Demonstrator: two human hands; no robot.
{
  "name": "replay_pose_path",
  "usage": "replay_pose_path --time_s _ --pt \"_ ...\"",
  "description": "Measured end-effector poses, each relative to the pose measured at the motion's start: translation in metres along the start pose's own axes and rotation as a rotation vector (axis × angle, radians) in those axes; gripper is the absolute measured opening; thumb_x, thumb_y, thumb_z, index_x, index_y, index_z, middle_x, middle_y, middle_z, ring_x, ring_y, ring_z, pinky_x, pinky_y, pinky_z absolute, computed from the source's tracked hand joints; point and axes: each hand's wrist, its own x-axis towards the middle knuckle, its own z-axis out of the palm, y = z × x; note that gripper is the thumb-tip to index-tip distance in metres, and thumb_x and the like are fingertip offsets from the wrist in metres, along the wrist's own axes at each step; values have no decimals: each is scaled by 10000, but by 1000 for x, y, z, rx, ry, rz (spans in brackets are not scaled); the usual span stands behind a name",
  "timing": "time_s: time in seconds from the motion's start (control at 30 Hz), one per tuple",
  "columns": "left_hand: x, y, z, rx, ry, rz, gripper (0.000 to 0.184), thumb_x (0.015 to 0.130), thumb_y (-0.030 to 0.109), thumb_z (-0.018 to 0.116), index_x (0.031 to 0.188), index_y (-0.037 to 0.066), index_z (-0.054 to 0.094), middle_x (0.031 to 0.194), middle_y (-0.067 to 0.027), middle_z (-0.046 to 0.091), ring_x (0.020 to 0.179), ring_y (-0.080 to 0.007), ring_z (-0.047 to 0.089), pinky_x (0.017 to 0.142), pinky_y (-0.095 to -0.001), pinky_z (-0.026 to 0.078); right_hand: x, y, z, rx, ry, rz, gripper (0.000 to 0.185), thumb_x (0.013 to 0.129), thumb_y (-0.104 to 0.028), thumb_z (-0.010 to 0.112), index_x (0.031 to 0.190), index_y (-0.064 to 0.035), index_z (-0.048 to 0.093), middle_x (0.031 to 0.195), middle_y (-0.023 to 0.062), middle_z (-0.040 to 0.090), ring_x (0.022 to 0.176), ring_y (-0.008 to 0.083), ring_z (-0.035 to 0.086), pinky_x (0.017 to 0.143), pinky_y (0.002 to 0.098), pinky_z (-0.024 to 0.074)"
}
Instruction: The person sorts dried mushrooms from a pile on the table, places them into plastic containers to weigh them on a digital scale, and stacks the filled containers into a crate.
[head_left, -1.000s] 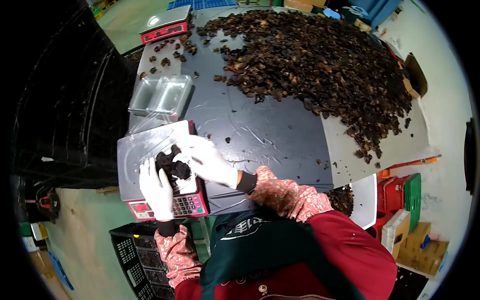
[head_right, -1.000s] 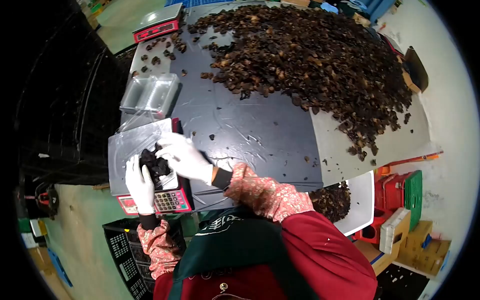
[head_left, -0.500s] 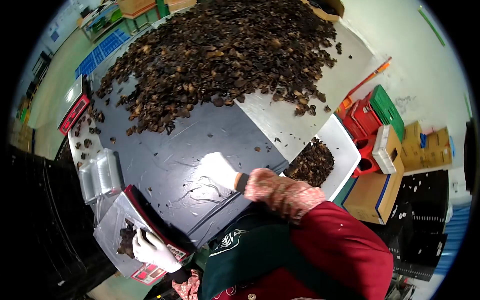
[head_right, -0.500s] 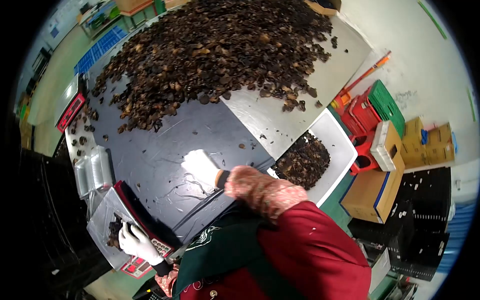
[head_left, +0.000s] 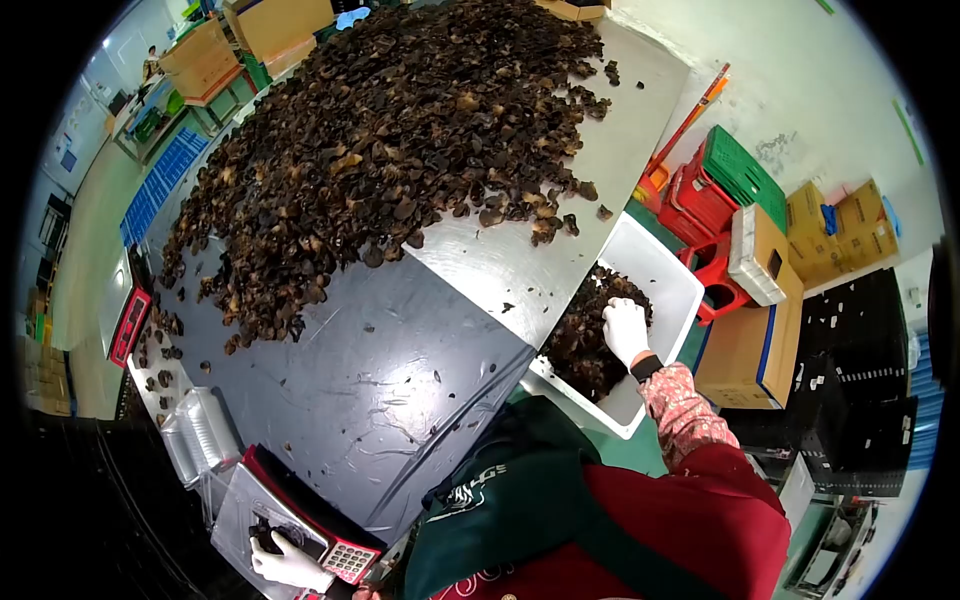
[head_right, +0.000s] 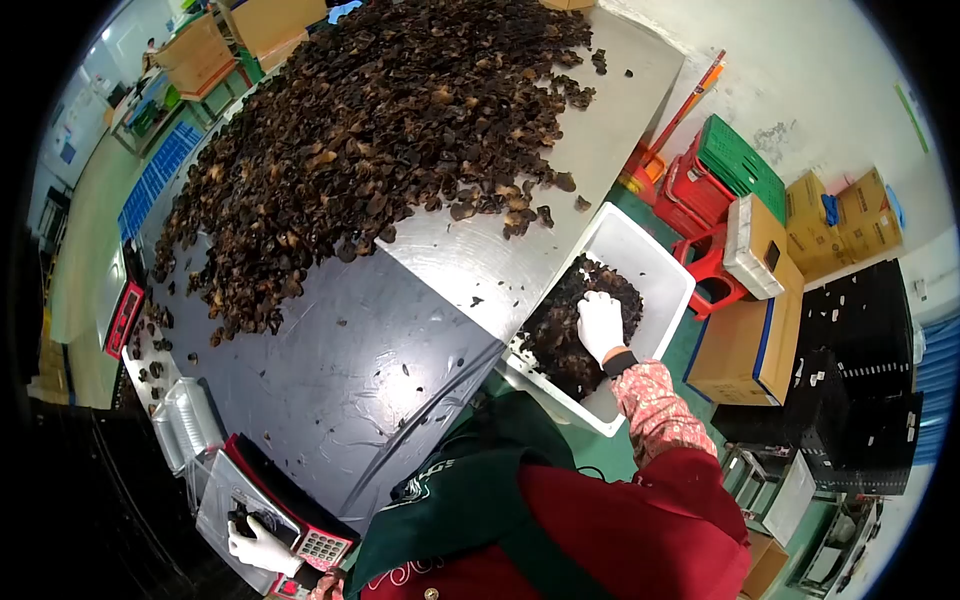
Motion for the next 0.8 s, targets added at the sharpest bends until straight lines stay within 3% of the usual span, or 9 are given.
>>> replay_pose_path --time_s 0.13,0.3,0.37,0.43,0.47,0.57,0.63,0.7,0.8 --pt "14 17 5 23 -36 -115 421 972 362 578 1156 -13 634 1121 -208 590 1044 -349 583 910 -426 474 17 -7 2 283 112 40 132 787 -76 622 902 -82 687 1072 94 647 1017 293 581 847 426 472" --pt "9 67 -23 348 38 -87 392 965 383 556 1155 52 647 1158 -160 607 1038 -334 581 889 -439 479 81 -78 -30 633 174 -106 155 825 -51 613 956 -31 693 1018 145 672 1009 344 601 919 394 472" --pt "7 110 -32 151 231 76 319 959 288 572 1139 33 643 1118 -168 624 1052 -346 574 889 -454 473 110 -96 -7 695 31 -175 198 832 -112 639 997 -26 706 1100 173 663 1046 358 599 932 401 468" --pt "3 165 -35 -216 105 261 217 923 98 599 1111 -6 630 1096 -174 626 1069 -344 560 942 -436 438 129 -126 10 742 150 -249 227 837 -139 629 1031 -46 702 1127 168 657 1022 347 607 916 424 471" --pt "-3 191 -20 -467 -7 250 223 905 79 609 1112 3 640 1107 -156 625 1070 -328 555 960 -414 424 141 -141 12 760 141 -276 227 837 -139 629 1031 -46 702 1127 168 657 1022 347 607 916 424 471" --pt "-10 256 20 -555 -236 369 292 886 85 633 1168 12 616 1211 -165 578 1164 -330 527 1026 -404 403 184 -189 3 927 284 -417 315 860 -211 652 1130 -53 688 1311 176 577 1091 338 597 986 410 445" --pt "-4 276 61 -595 -328 356 402 898 140 649 1282 59 564 1292 -172 538 1236 -337 498 1061 -397 387 214 -217 -24 584 212 -521 443 861 -227 682 1269 -64 624 1443 176 471 1191 333 548 1033 396 421" --pt "15 280 113 -739 -374 297 463 897 179 659 1319 34 537 1312 -187 529 1236 -346 497 1071 -406 380 227 -253 -3 1949 -286 -129 701 836 -169 723 1465 -95 421 1481 164 423 1289 340 462 1064 408 400" --pt "65 287 161 -721 -234 178 610 888 220 686 1417 36 446 1355 -199 495 1274 -345 462 1090 -407 356 271 -277 -32 1053 97 -535 740 837 -199 729 1487 -104 386 1484 168 406 1282 341 470 1064 388 404"
